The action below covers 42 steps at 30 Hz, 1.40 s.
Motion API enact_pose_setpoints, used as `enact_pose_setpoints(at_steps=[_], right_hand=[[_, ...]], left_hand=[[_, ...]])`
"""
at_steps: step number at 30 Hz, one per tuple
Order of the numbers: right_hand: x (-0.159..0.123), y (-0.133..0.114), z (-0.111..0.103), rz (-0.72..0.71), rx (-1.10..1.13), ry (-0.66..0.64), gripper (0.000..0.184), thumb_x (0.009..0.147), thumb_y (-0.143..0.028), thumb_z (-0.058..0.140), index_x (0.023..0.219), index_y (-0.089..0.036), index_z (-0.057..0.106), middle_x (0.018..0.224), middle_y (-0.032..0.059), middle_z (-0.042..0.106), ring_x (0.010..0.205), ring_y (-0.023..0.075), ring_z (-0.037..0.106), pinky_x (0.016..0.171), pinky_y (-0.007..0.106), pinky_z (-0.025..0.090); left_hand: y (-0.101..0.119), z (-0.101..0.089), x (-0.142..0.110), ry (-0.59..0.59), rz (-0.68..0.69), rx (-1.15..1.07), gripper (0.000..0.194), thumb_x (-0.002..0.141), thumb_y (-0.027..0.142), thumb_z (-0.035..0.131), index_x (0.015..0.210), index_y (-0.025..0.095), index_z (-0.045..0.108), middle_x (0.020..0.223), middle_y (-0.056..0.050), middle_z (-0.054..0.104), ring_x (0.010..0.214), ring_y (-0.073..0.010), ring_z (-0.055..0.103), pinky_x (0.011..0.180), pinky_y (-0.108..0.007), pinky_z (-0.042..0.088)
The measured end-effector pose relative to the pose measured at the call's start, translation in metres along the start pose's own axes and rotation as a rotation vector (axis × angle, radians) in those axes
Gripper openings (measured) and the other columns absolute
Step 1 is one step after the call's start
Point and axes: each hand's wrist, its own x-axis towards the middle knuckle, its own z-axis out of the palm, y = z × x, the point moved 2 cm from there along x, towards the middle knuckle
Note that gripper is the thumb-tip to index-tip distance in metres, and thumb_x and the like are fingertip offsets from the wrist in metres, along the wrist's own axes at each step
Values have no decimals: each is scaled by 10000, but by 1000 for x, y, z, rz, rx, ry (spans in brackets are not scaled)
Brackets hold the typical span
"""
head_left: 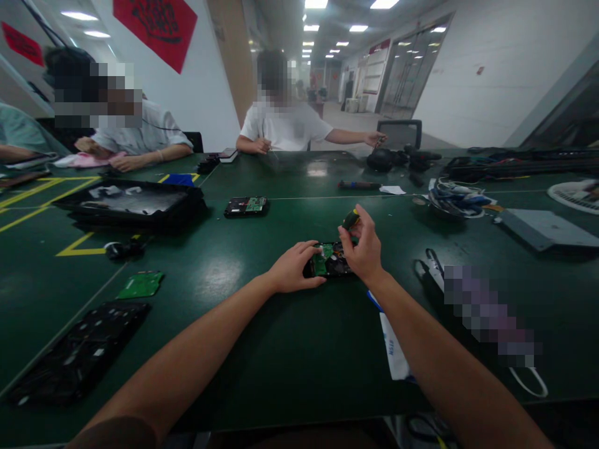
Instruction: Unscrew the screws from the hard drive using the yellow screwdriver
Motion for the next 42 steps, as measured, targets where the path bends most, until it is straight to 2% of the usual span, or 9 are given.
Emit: enact_pose_setpoints(at_steps=[4,9,12,16,21,25,31,37,42], right_hand=[[0,0,-1,-17,17,3,692,1016,-359,485,1626,-260,174,1570,155,442,1255,300,623,1001,472,604],[2,-3,-4,2,-38,-46,711,994,-324,519,1627,-291,196,1580,127,448,1238,299,623,1026,496,585],[3,-6,-7,-13,-58,-65,738,985,-293,510,1639,-285,168,1584,127,448,1242,299,625,1075,511,549],[3,-6,-7,-41,1,-85,727,1001,-250,445,1647,-278,115,1539,116,504,1248,273,635,1103,464,530],[6,0,-2,-179,63,34,692,986,-261,524,1615,-308,239,1501,121,522,1152,308,664,998,527,591],[8,3,1,-282,88,92,682,975,-269,580,1589,-358,297,1406,99,586,1075,294,674,938,532,618],[7,3,2,-260,145,86,665,1003,-245,492,1615,-314,239,1525,124,494,1123,286,685,973,505,609],[7,7,3,-232,88,167,648,949,-326,627,1540,-305,362,1385,137,574,949,276,689,846,514,634],[8,5,1,-223,130,152,654,958,-268,579,1557,-285,318,1369,136,605,1003,272,709,931,501,613]], left_hand=[[-1,1,0,6,9,9,811,804,639,715,1420,149,520,1527,-208,491,1426,-350,461,1179,-525,406],[-1,1,1,2,-1,-5,807,802,641,719,1430,179,510,1538,-197,482,1424,-356,461,1164,-558,414],[0,0,1,-4,-1,-3,791,806,634,720,1429,195,509,1544,-189,476,1426,-359,459,1163,-567,412],[1,-1,1,-3,-2,2,794,808,645,717,1424,188,514,1541,-189,480,1425,-355,460,1169,-557,407],[0,0,1,22,13,-18,803,820,678,694,1421,174,522,1521,-192,500,1403,-347,480,1165,-531,414],[-1,-1,0,26,8,-35,712,887,654,630,1404,171,540,1505,-183,519,1389,-325,494,1160,-504,422],[0,-2,1,23,-3,-44,541,980,542,537,1380,179,559,1506,-166,525,1395,-301,490,1166,-493,417],[-2,0,1,51,-2,-63,480,986,450,540,1382,179,565,1497,-162,534,1391,-290,495,1167,-486,417],[-2,0,0,59,-14,-87,504,978,477,551,1383,177,560,1499,-164,530,1391,-292,496,1159,-482,427]])
